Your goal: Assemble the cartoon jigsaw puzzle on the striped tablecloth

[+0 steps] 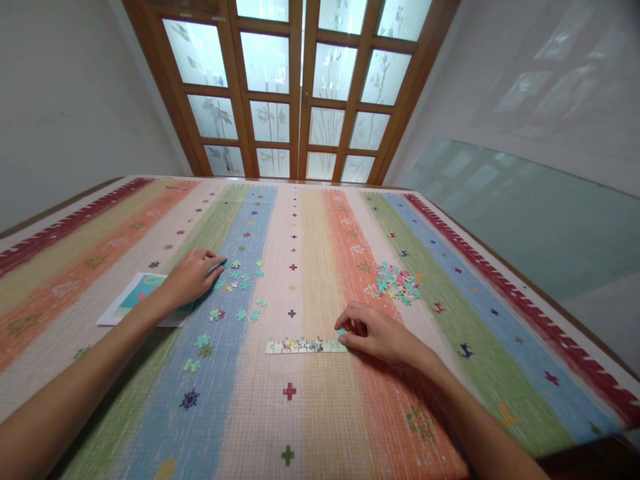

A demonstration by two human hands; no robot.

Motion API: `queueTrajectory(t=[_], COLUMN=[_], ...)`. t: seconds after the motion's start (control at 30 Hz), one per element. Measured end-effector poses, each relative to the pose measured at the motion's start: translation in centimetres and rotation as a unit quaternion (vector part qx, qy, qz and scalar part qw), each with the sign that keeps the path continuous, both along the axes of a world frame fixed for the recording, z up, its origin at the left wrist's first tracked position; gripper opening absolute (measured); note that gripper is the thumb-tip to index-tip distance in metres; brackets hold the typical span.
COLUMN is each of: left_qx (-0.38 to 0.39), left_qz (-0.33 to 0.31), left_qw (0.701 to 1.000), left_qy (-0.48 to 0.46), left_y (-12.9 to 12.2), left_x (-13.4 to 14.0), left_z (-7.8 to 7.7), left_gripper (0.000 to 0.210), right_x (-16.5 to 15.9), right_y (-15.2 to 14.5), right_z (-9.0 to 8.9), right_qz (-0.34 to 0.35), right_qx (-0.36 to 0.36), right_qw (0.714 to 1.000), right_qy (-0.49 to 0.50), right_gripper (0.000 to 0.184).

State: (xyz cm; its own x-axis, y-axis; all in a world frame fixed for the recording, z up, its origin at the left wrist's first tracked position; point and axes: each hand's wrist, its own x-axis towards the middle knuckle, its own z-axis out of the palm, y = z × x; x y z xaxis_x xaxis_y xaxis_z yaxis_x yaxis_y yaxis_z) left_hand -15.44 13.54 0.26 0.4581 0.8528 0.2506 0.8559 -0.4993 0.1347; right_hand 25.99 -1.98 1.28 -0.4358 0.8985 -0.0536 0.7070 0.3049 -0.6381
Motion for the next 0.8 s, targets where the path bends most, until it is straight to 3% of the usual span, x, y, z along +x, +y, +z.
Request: queueTrajectory(t=[0.2, 0.4, 0.6, 0.7, 0.8], left_qx=[-0.009, -0.032, -0.081, -0.12, -0.171], left_qz=[0.002, -0.009, -0.061, -0.128, -0.193], left_qw=[1.0, 0.994, 0.975, 0.949, 0.937], left_qy=[-0.017, -0.107, -0.197, -0.261, -0.234], left_y=[0.3, -0.5, -3.9, -6.3, -8.4], left_x=[0.3, 0.7, 2.5, 4.1, 5.7], left_z=[0.5, 2.4, 4.5, 5.0, 4.9], left_gripper=[0.034, 0.029, 0.028, 0.025, 0.02], right_x=[0.0, 0.1, 0.0, 0.0, 0.1], right_y=[0.1, 0.0, 0.0, 0.0, 0.0], right_z=[-0.2, -0.3, -0.1, -0.1, -0.1], right_qz=[0.004, 0.005, 0.003, 0.004, 0.006], right_qx=[-0.005, -0.003, -0.001, -0.001, -0.003], right_qw=[1.0, 1.0, 1.0, 1.0, 1.0], right_qy=[0.003, 0.003, 0.007, 0.009, 0.011], right_gripper=[0.01, 0.011, 0.012, 0.012, 0.012])
